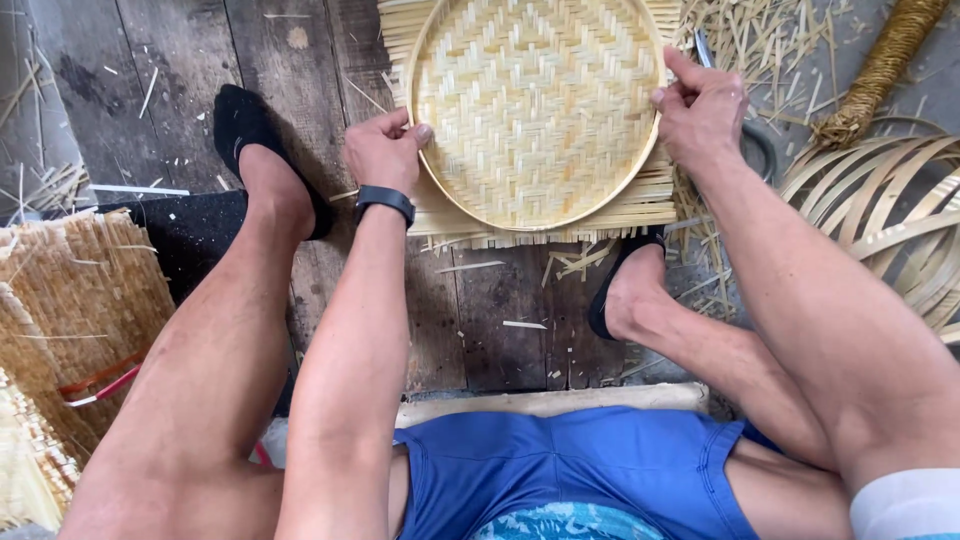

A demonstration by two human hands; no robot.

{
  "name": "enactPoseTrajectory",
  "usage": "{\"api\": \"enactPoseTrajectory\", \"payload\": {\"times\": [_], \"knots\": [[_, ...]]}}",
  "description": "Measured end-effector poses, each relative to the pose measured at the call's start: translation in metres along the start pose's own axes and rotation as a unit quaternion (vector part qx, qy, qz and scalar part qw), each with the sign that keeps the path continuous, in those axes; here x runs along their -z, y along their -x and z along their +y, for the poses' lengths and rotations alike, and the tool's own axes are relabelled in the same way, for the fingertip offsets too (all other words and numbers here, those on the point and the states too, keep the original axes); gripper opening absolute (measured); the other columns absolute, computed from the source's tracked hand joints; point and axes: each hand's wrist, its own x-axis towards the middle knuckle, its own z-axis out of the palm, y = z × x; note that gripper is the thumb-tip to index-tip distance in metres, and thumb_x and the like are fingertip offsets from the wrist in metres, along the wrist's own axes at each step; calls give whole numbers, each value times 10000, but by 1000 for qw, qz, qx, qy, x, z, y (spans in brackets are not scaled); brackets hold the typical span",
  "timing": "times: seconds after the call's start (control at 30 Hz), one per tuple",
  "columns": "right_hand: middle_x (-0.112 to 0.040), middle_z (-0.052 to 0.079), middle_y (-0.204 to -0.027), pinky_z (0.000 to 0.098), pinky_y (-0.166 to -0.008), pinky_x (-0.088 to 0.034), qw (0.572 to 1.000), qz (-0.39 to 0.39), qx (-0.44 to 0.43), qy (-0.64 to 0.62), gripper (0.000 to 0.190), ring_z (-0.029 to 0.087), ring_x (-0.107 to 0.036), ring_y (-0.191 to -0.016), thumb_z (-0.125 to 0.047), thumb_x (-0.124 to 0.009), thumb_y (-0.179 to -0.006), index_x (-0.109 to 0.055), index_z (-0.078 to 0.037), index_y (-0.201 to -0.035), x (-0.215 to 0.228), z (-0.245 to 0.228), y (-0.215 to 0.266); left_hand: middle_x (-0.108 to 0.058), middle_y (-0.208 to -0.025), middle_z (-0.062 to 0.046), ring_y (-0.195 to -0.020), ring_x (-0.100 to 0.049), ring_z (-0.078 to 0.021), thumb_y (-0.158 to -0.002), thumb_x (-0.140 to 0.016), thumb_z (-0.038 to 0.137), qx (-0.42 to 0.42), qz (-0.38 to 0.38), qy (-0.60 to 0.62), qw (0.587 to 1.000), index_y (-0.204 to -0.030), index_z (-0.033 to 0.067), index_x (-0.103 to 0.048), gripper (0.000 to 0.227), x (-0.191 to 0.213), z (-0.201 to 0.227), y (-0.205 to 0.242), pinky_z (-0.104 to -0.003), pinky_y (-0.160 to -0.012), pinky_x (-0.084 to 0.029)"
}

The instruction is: Assembling and trimming bamboo sieves or steamers using woven bamboo mats and wooden rings.

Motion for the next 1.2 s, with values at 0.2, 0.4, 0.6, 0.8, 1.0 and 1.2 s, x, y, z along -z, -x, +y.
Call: {"api": "enactPoseTrajectory", "payload": {"times": [0.2,0.4,0.6,0.8,1.0,1.2], "knots": [[-787,71,-968,231,-776,-593,998,55,-14,2,302,81,-704,-787,-63,-822,-871,-776,-74,-1169,-2,8,-5,-802,-876,-90,-686,-757,-128,-750,-868,49,85,-52,110,989,-1042,4,-781,307,3,3,-6,-267,-581,-664],[-781,87,-915,263,-785,-603,998,58,-32,-12,196,114,-721,-785,-79,-844,-842,-800,-39,-1029,3,9,-1,-772,-873,-107,-713,-752,-176,-780,-851,22,105,-61,84,989,-985,-26,-735,241,1,6,-5,-316,-594,-666],[-775,77,-895,269,-769,-595,998,23,-59,1,169,112,-711,-775,-97,-838,-850,-801,-60,-1011,5,7,0,-773,-881,-141,-735,-781,-204,-772,-834,-16,144,-121,198,962,-933,-68,-707,212,-2,-23,-25,-351,-640,-656],[-775,74,-914,271,-770,-598,997,12,-77,13,175,117,-703,-785,-99,-832,-858,-804,-84,-1029,1,16,-7,-771,-840,-105,-685,-698,-148,-757,-925,40,75,-108,133,982,-930,-41,-779,241,-5,-49,-42,-255,-621,-590],[-774,75,-917,254,-731,-612,997,5,-69,-36,185,112,-714,-774,-76,-837,-855,-794,-56,-1035,1,22,-12,-768,-827,-105,-668,-729,-149,-747,-885,-1,135,-158,204,957,-939,-44,-750,239,0,-41,-44,-261,-610,-621],[-766,77,-908,238,-719,-629,996,-15,-61,-69,193,97,-720,-765,-54,-843,-845,-792,-30,-1030,1,33,-17,-779,-830,-116,-687,-751,-164,-753,-873,-3,146,-159,190,958,-934,-31,-748,222,5,-29,-38,-273,-607,-632]]}}
